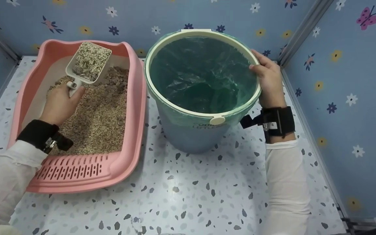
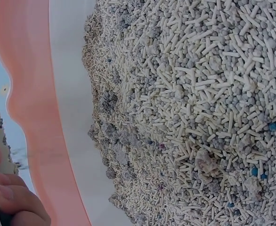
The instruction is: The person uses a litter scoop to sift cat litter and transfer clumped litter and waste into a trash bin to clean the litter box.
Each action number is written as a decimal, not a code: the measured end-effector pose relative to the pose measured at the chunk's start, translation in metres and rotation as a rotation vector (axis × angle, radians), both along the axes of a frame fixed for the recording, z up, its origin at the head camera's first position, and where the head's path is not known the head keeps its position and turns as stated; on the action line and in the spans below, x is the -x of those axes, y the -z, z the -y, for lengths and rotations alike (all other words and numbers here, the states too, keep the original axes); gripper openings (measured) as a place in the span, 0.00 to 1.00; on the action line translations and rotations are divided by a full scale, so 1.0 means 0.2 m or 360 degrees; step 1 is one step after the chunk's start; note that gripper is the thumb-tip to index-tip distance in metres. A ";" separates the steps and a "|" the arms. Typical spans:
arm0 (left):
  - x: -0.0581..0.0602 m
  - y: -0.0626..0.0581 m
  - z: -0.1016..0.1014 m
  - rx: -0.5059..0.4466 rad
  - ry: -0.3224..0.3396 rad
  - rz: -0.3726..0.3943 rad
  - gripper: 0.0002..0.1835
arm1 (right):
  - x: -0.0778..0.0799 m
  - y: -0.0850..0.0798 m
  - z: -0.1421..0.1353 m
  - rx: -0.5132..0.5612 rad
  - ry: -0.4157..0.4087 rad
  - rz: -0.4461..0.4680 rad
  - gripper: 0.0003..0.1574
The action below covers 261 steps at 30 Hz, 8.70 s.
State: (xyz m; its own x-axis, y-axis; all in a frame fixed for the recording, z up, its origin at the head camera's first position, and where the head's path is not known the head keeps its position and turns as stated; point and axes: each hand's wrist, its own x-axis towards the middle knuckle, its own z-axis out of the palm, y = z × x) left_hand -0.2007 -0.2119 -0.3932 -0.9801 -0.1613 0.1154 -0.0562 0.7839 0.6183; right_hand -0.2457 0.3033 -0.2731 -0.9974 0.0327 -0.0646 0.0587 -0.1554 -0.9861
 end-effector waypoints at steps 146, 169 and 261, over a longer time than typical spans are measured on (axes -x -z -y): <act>-0.13 -0.11 0.16 0.0752 0.0231 -0.0375 0.20 | 0.00 0.01 0.02 0.0076 0.0017 -0.0027 0.31; -0.15 -0.11 0.16 0.0773 0.0299 -0.0342 0.22 | 0.01 0.02 0.01 0.0039 -0.0017 -0.0048 0.31; -0.09 -0.89 -0.66 0.0534 0.0589 -0.0030 0.22 | 0.02 0.02 0.02 0.0075 -0.0007 -0.0035 0.30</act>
